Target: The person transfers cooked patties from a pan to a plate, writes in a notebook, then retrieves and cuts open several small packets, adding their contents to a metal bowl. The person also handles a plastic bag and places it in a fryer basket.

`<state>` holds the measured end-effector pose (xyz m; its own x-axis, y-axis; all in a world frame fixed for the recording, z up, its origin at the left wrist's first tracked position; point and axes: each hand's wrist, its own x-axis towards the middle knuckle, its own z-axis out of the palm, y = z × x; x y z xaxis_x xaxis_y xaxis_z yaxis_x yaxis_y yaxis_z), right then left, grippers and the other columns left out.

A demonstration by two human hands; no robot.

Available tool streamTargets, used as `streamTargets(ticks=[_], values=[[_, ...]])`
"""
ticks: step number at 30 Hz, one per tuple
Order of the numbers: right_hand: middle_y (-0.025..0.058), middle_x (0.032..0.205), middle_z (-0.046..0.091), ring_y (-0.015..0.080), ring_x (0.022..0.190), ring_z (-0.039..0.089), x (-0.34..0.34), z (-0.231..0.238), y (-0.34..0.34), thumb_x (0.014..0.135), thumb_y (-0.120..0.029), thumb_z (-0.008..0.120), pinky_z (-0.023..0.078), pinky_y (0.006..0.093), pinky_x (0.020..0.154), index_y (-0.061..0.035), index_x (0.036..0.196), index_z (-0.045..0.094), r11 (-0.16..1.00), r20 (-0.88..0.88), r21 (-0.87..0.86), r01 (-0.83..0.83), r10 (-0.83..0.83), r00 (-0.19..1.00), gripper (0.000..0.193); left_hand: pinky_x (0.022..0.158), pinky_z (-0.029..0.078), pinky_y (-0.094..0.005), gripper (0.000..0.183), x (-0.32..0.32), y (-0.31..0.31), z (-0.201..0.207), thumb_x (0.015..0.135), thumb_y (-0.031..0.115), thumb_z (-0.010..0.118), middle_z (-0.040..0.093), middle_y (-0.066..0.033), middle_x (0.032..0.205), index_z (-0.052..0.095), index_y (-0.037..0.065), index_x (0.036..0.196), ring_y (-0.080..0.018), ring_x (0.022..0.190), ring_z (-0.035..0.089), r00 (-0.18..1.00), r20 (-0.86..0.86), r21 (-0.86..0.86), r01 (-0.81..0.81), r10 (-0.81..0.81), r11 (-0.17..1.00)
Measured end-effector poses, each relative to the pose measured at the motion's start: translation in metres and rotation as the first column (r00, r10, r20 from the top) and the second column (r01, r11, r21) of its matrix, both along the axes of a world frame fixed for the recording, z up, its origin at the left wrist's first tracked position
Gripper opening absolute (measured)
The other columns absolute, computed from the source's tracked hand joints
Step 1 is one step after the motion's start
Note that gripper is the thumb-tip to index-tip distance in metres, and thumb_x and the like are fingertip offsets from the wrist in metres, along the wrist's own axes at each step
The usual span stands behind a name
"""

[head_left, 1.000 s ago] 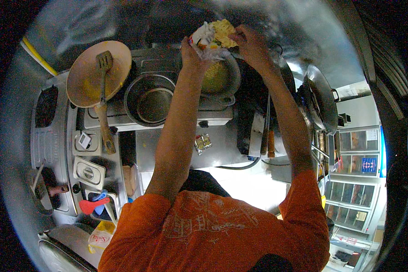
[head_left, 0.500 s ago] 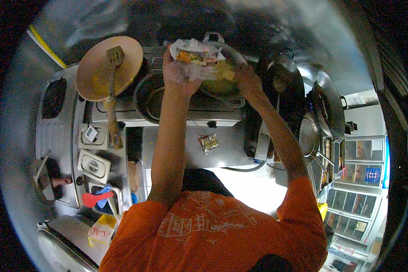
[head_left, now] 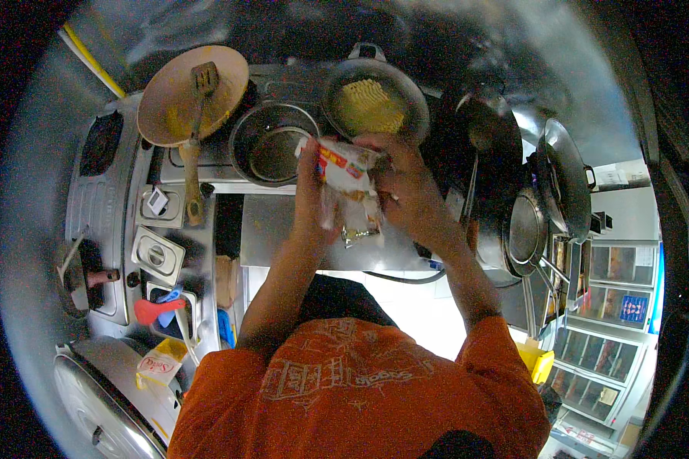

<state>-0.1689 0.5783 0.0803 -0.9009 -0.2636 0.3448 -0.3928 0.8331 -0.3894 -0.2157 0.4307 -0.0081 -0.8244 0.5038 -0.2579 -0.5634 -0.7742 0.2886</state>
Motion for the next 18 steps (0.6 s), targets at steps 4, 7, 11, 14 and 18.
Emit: streamTargets(ticks=[4,7,11,14,18], values=[[0.0144,0.145,0.052,0.0363,0.134,0.049,0.044,-0.036,0.0,0.068,-0.007,0.086,0.047,0.0441,0.107,0.0042,0.109,0.072,0.999,0.036,0.013,0.044,-0.045,0.998,0.045,0.094,0.057,-0.0469,0.048,0.062,-0.007,-0.018,0.102,0.055,0.059,0.071,-0.0097,0.113,0.06,0.013,0.125,-0.027,0.102,0.071,0.999,0.036,-0.072,-0.013,0.015,0.997],[0.0164,0.143,0.052,0.036,0.133,0.048,0.076,-0.078,-0.004,0.063,-0.009,0.089,0.047,0.0447,0.107,0.0035,0.105,0.072,0.995,0.067,-0.025,0.093,-0.091,0.994,0.047,0.094,0.058,-0.0441,0.045,0.102,-0.015,-0.051,0.104,0.051,0.059,0.069,-0.0104,0.115,0.058,0.012,0.126,-0.0265,0.103,0.071,0.996,0.087,-0.146,-0.012,0.025,0.989],[0.0205,0.143,0.052,0.0416,0.135,0.047,0.121,-0.137,-0.025,0.068,-0.013,0.087,0.042,0.0481,0.113,-0.0003,0.113,0.069,0.988,0.295,-0.142,0.057,-0.013,0.956,0.049,0.088,0.06,-0.0409,0.04,0.155,-0.024,-0.113,0.106,0.045,0.057,0.068,-0.0108,0.114,0.054,0.011,0.127,-0.0253,0.103,0.071,0.975,0.188,-0.25,-0.065,0.114,0.966],[0.021,0.146,0.05,0.0439,0.138,0.044,0.149,-0.174,-0.037,0.072,-0.016,0.084,0.037,0.049,0.117,-0.0011,0.119,0.068,0.984,0.335,-0.177,0.029,0.032,0.942,0.051,0.092,0.059,-0.0423,0.047,0.193,-0.04,-0.152,0.106,0.048,0.057,0.067,-0.0119,0.119,0.053,0.009,0.13,-0.0266,0.105,0.07,0.953,0.282,-0.218,-0.045,0.107,0.975],[0.0189,0.127,0.06,0.0381,0.116,0.06,0.185,-0.223,-0.036,0.084,-0.008,0.078,0.054,0.0429,0.097,0.0014,0.111,0.068,0.965,0.301,-0.26,0.031,0.051,0.952,0.03,0.09,0.058,-0.046,0.063,0.25,-0.057,-0.21,0.103,0.061,0.051,0.068,-0.0146,0.119,0.055,0.006,0.134,-0.0301,0.105,0.069,0.896,0.41,-0.117,-0.134,0.171,0.984]])
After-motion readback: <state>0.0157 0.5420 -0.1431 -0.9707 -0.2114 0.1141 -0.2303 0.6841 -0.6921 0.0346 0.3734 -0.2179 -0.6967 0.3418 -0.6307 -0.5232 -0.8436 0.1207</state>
